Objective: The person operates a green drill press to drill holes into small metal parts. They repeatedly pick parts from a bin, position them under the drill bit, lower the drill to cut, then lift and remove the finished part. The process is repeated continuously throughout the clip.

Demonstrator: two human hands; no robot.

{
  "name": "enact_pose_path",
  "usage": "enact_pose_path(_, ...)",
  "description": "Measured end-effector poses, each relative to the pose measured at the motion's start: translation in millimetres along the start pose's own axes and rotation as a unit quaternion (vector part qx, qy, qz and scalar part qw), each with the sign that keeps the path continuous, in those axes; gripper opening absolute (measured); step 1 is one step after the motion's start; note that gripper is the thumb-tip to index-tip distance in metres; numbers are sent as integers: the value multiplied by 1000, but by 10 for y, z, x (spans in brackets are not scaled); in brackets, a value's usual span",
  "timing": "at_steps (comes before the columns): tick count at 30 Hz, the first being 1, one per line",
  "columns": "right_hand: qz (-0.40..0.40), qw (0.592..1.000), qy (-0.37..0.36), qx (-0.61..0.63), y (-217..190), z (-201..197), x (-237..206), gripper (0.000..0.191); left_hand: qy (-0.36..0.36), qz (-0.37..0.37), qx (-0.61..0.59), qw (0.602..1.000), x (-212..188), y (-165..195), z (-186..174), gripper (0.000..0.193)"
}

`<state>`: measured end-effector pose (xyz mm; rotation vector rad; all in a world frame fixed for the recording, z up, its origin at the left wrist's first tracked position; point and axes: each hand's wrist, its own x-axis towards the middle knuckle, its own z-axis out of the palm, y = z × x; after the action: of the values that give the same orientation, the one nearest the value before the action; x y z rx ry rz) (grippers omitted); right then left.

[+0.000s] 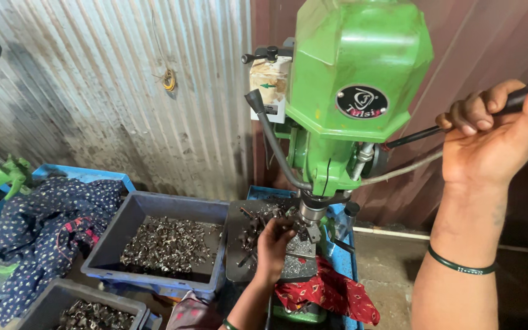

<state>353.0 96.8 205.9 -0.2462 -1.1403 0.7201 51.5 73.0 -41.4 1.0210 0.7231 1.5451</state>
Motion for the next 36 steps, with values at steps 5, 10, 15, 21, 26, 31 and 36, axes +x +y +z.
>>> enact_pose_path(5, 10, 1000, -4, 16, -14, -6, 17, 59, 27, -30, -61, 997, 28, -59, 86, 20)
enact_pose_path(10, 6, 1000, 2, 19, -13, 8, -2, 57, 14, 25, -32, 999, -30, -175, 41, 20)
enact_pose_path(15, 1, 1000, -4, 4, -28, 40, 6, 61, 21, 79, 145, 986, -32, -225, 41, 22)
enact_pose_path(21, -32, 999, -15, -18, -59, 34, -506, 62, 38, 101, 241, 964, 27, -199, 2, 24)
enact_pose_path(26, -69, 997, -4, 36, 59, -200, -1335, 49, 36, 94, 242, 965, 134, -217, -33, 30)
enact_pose_path(31, -85, 994, -16, 61, 231, -394, -1436, 47, 38, 142, 305, 941, 157, -294, -87, 28)
enact_pose_path(36, -83, 995, -4, 48, 230, -428, -1440, 50, 40, 120, 267, 955, 166, -388, -150, 28)
